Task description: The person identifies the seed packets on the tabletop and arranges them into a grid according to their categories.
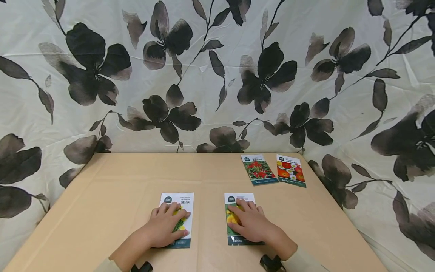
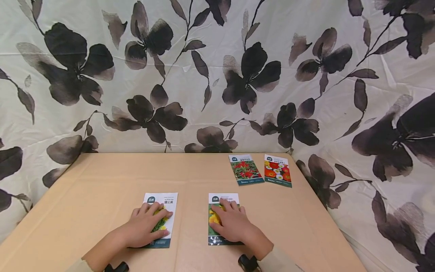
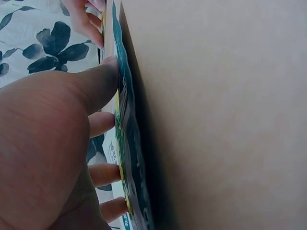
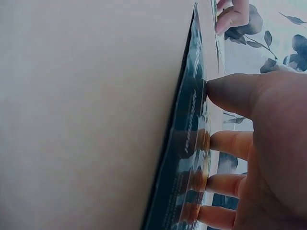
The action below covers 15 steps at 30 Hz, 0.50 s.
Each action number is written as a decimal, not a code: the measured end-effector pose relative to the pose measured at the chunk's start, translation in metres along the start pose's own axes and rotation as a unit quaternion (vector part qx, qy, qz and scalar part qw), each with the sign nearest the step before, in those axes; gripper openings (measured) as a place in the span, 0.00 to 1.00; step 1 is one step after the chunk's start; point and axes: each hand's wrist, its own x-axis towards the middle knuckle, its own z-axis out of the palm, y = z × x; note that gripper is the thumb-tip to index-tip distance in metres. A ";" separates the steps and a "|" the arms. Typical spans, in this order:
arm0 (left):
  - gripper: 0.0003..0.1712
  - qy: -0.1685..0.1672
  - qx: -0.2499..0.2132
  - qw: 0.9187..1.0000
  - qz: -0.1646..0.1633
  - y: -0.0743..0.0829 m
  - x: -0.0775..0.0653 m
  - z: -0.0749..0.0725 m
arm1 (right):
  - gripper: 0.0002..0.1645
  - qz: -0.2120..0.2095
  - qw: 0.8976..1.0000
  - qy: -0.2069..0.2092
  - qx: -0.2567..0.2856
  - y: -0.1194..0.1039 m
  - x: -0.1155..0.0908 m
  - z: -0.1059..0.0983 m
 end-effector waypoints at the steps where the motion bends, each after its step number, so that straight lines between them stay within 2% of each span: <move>1: 0.32 -0.002 0.001 1.000 -0.001 0.000 -0.001 -0.001 | 0.39 0.000 1.000 0.000 0.001 0.000 0.000 0.000; 15: 0.31 -0.004 0.008 1.000 0.000 0.001 -0.002 0.001 | 0.39 -0.006 1.000 -0.001 -0.005 -0.011 0.003 0.002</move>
